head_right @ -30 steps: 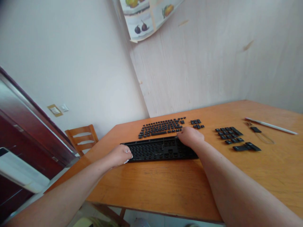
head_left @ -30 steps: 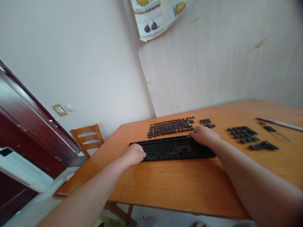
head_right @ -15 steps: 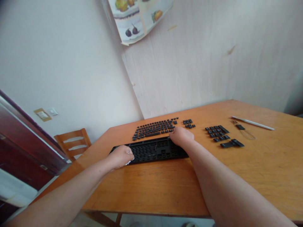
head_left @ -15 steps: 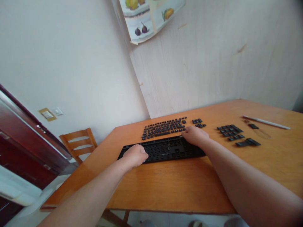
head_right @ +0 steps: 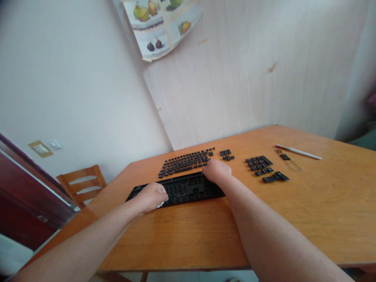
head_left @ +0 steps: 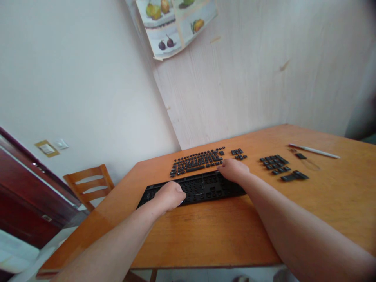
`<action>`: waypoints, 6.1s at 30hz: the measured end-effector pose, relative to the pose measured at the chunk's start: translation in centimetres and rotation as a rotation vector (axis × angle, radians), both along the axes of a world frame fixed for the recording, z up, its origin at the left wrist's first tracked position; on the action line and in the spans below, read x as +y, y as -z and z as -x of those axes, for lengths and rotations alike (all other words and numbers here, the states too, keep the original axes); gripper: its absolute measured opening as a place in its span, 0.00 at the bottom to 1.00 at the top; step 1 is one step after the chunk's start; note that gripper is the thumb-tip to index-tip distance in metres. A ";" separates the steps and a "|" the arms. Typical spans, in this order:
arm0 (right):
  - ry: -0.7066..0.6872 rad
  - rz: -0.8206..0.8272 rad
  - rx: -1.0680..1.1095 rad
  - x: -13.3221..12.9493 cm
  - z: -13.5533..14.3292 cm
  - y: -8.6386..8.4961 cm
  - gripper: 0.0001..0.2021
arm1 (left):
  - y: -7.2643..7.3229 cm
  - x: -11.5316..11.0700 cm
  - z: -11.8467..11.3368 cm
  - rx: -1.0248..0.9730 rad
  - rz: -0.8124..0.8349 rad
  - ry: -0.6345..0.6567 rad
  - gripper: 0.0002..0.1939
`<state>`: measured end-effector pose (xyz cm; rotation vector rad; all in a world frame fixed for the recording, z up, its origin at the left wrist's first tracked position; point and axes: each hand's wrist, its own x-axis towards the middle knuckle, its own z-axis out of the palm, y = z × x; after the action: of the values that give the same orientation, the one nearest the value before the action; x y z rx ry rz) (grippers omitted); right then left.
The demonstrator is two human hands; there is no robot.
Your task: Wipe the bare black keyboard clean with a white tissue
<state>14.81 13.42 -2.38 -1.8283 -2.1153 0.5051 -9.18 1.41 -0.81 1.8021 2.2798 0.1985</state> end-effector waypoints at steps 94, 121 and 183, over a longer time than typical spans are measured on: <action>-0.021 -0.024 0.002 0.1 0.0 0.3 0.20 | -1.1 -0.8 -1.0 -0.049 -0.036 0.444 0.10; -0.018 -0.036 0.019 0.0 0.1 0.2 0.20 | 0.1 -0.4 -3.5 -0.133 -0.054 0.300 0.10; -0.812 0.014 0.500 -8.7 4.7 -0.4 0.10 | 1.5 -6.3 -3.4 -1.244 -0.311 -0.130 0.17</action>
<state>10.14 4.76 -1.98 -0.6482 -2.3725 1.0219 -5.82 -4.87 -2.31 1.0426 1.4418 1.3112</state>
